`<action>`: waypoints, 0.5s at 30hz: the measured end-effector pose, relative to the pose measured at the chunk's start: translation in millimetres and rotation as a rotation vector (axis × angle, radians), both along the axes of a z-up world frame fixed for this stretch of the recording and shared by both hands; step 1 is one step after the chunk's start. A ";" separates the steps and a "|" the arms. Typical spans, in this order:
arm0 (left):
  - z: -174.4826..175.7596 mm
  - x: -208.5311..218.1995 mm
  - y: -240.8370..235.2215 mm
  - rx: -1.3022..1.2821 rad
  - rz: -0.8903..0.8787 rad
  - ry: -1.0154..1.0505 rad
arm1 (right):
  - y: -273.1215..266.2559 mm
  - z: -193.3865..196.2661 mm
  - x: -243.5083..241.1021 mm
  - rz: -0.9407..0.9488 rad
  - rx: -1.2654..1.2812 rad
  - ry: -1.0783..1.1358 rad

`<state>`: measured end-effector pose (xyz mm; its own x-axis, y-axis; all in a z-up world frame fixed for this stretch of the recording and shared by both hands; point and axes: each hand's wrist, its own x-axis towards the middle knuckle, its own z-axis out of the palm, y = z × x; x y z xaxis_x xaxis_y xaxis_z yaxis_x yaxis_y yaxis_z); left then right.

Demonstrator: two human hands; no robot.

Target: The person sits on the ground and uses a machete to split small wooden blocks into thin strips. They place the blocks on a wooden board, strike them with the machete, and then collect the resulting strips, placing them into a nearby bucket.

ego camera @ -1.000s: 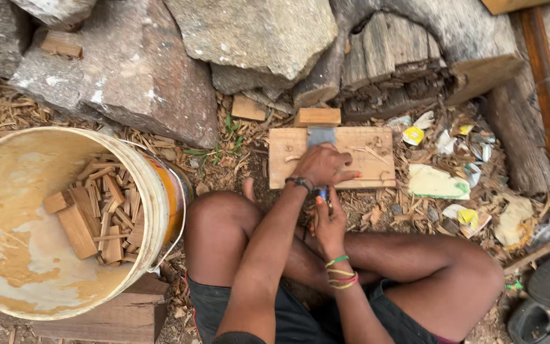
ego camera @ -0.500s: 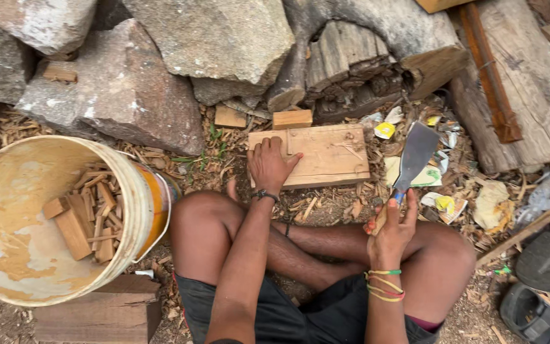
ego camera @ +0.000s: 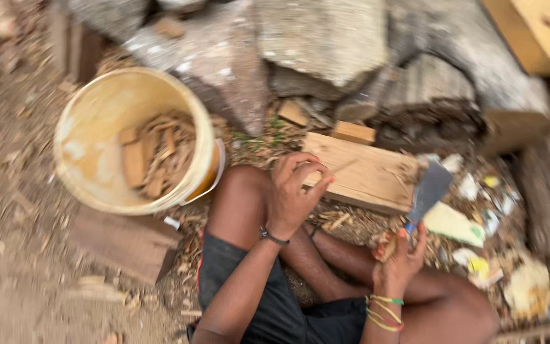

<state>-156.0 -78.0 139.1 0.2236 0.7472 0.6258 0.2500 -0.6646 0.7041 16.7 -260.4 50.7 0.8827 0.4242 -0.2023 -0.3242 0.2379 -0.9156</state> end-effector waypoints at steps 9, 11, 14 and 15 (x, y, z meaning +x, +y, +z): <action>66.1 -123.2 49.0 0.075 0.192 -0.076 | 23.0 1.5 -27.0 0.111 -0.073 -0.069; 81.1 -111.9 58.9 0.106 0.195 -0.022 | 25.7 4.0 -37.3 0.148 -0.027 -0.036; 102.5 -64.3 70.4 0.128 0.111 0.027 | 33.3 6.9 -48.4 0.148 -0.136 -0.052; 107.2 -38.3 75.2 0.105 0.046 0.015 | 33.6 7.3 -52.0 0.160 -0.167 -0.045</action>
